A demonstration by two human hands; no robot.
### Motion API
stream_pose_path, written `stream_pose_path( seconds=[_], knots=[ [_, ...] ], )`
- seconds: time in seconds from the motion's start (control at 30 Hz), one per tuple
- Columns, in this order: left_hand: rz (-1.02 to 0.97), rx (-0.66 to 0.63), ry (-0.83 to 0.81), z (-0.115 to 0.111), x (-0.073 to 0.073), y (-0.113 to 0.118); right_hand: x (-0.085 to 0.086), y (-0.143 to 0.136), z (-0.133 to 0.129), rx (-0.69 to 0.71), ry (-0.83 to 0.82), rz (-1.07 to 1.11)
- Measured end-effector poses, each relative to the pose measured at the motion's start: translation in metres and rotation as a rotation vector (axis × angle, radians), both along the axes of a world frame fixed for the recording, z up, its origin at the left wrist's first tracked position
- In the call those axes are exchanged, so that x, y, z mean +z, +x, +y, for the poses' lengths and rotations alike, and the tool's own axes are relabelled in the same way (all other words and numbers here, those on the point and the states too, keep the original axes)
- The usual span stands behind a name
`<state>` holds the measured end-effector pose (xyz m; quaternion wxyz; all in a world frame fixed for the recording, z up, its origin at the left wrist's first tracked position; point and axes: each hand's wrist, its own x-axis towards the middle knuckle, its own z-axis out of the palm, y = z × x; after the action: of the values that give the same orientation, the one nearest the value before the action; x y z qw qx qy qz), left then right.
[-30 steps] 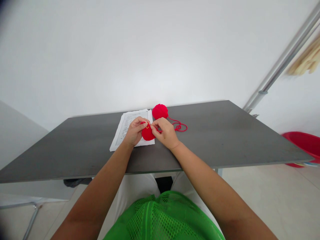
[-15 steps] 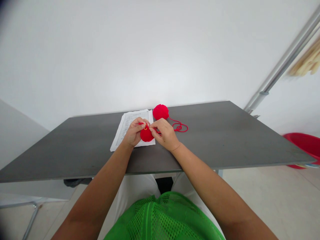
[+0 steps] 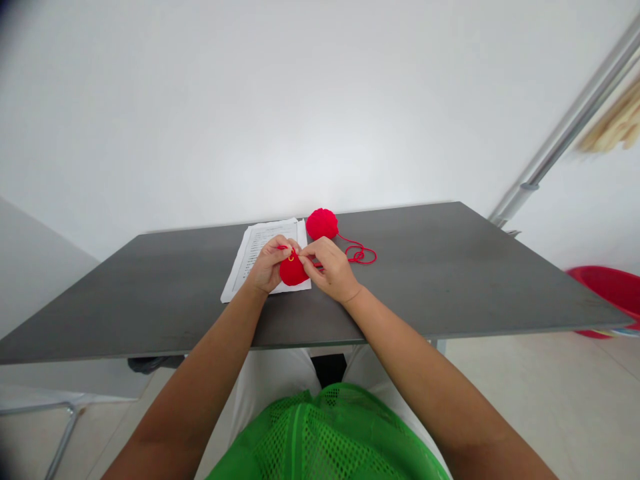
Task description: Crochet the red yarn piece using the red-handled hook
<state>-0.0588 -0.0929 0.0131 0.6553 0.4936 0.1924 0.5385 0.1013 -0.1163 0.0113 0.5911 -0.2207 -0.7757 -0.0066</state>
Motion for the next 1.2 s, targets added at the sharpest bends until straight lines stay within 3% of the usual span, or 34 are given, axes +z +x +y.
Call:
stream_pose_path(
  seconds=[1.03,1.2],
  knots=[
    [0.034,0.018,-0.014,0.0004,-0.0006,0.0002,-0.0012,0.0005,0.0001,-0.032,-0.04,-0.013],
    [0.08,0.078,-0.004,0.0022,-0.0017,0.0012,-0.0026,-0.0001,0.0014,-0.046,-0.125,0.0]
  ],
)
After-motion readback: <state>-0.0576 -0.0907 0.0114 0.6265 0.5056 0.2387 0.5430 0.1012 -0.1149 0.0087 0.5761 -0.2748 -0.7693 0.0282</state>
